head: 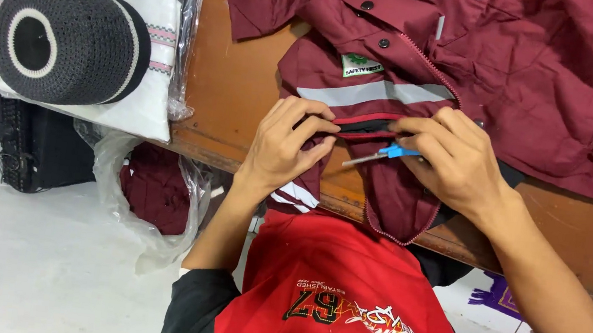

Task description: Trimming loose threads from a maroon jacket using scissors on a workbench

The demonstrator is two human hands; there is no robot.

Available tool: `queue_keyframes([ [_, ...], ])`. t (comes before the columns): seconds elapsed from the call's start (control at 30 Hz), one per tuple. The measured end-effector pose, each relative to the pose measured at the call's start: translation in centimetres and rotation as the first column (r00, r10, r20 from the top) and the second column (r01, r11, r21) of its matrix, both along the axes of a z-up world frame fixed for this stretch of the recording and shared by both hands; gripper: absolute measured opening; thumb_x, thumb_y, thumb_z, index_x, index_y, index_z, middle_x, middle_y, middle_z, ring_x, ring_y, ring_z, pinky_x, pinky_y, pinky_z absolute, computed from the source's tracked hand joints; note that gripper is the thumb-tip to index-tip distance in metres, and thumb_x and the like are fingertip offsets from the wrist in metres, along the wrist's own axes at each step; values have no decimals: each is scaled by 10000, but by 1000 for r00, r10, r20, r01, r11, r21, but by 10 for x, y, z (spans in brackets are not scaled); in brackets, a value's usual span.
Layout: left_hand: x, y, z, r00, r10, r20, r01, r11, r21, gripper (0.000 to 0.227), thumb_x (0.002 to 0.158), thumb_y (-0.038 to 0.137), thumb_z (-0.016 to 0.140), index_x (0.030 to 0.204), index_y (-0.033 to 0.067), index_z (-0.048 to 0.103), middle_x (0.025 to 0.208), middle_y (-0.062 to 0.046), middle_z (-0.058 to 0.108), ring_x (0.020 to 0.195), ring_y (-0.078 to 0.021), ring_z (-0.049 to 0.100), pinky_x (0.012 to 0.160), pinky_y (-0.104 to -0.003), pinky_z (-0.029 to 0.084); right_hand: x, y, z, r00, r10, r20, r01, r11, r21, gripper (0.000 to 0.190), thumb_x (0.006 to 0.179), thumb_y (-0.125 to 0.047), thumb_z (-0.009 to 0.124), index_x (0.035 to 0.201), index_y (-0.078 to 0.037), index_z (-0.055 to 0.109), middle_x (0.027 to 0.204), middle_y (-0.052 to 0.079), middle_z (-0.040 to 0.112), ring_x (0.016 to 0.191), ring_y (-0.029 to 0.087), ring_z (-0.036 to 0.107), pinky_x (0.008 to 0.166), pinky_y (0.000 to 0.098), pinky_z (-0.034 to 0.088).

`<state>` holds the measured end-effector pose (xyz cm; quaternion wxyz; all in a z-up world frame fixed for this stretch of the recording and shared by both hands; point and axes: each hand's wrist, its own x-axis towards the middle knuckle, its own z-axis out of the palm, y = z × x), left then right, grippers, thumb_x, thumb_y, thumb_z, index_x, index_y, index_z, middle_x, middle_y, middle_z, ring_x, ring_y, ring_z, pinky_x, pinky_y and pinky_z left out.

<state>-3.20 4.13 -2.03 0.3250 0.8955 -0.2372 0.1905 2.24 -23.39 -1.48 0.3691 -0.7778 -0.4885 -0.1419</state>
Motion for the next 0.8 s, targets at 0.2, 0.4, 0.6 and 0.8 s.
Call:
queue_keyframes([
  [0.2,-2,-12,-38,958,154,243,-115,979,-168,177,840,30,806,769,125,675,921,14,736,712,-167,687,665,-275,589,-3,6,-16,921,-11,390,-11,999,53,263,1005,42,609,749,-13,628,867,192,702,549,263,475,551,366,451],
  [0.4,2,-12,-30,909,201,364,-123,966,-226,184,820,-10,765,738,106,647,882,-27,731,658,-173,685,615,-256,600,-1,12,-16,834,-3,551,-114,977,178,337,942,128,642,636,-6,598,729,227,684,499,244,455,526,360,476],
  [0.6,0,-21,-16,896,183,404,-82,964,-253,174,892,59,753,768,95,637,933,-48,785,657,-190,713,632,-256,597,-5,3,-23,813,-26,582,-106,976,191,353,948,116,643,625,-1,565,716,229,677,495,258,430,543,410,488],
  [0.8,0,-24,-20,883,166,439,-36,957,-289,209,872,20,747,761,77,579,948,-85,810,621,-227,711,632,-288,610,-4,-3,-38,828,-2,561,-147,964,220,361,963,110,641,625,4,570,712,234,636,486,258,406,553,437,471],
])
